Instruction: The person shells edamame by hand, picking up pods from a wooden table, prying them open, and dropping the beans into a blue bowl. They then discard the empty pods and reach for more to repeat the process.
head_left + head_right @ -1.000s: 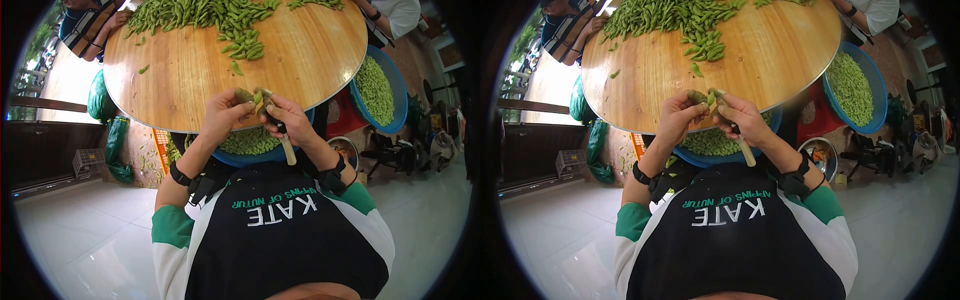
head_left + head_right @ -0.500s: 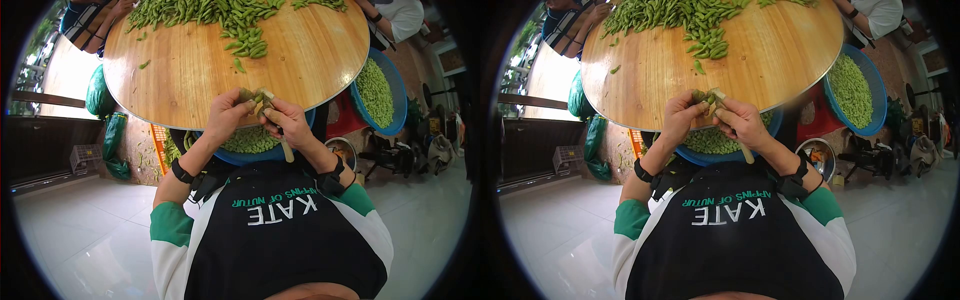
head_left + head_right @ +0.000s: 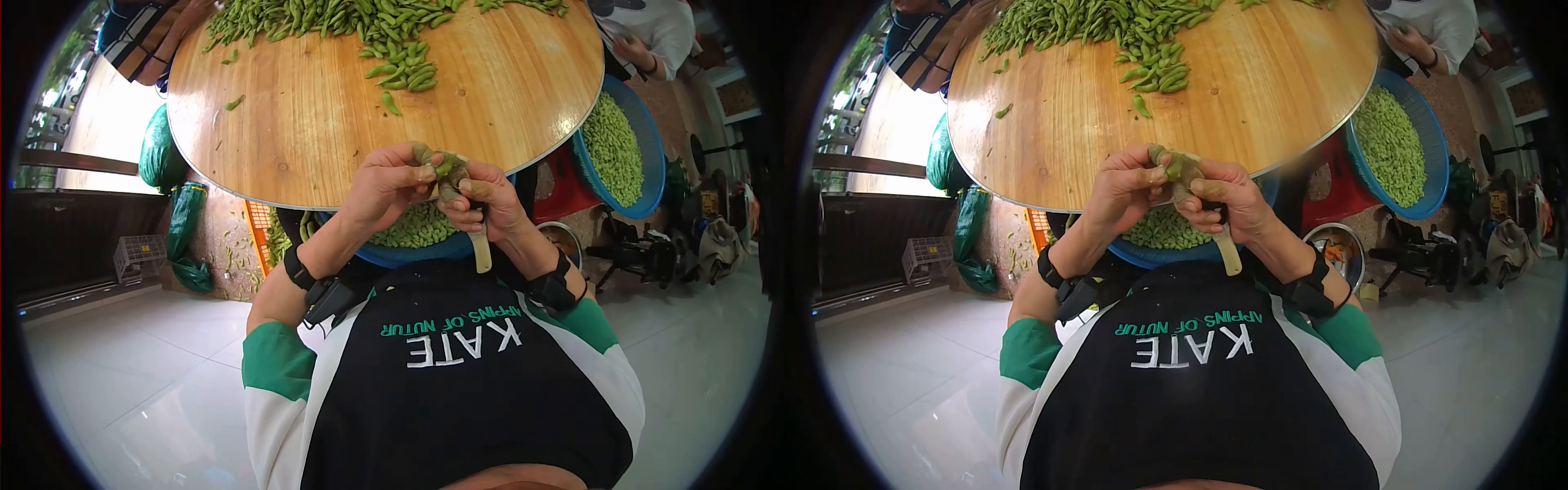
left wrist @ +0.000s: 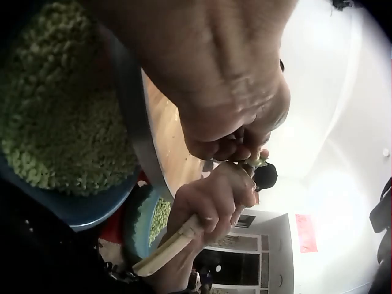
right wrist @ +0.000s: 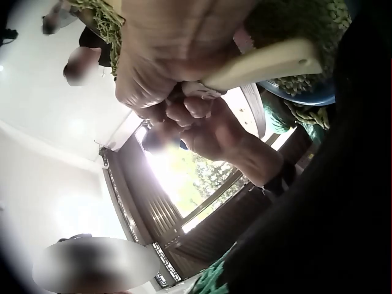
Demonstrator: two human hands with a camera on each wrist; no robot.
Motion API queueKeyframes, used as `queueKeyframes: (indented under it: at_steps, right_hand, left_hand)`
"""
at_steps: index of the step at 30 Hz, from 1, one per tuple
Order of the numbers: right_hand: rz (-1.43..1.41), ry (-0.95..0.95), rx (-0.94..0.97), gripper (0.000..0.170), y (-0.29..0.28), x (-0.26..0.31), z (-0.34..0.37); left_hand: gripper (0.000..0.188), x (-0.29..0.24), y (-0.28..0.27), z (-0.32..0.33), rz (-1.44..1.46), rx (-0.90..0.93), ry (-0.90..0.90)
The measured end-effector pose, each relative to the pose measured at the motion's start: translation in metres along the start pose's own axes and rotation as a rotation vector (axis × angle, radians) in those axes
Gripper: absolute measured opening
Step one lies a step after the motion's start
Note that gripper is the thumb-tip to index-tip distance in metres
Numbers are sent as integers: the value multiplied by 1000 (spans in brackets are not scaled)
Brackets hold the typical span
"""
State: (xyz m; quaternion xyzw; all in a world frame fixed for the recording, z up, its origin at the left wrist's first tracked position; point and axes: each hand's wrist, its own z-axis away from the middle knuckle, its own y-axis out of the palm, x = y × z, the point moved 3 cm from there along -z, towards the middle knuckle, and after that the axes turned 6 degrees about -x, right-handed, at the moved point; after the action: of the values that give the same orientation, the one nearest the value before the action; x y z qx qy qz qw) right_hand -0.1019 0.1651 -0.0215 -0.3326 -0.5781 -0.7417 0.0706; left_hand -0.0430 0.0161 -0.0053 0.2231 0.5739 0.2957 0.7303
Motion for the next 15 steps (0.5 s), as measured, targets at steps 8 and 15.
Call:
queueKeyframes:
  at_steps: [8,15]
  right_hand:
    - [1150,-620,32,41,7,0,2]
    - [653,-228,-244,39,4,-5,6]
  left_hand:
    - [5,11,-11,-1,47,-37,-88]
    - [12,3,-5,3,-548,-259,157]
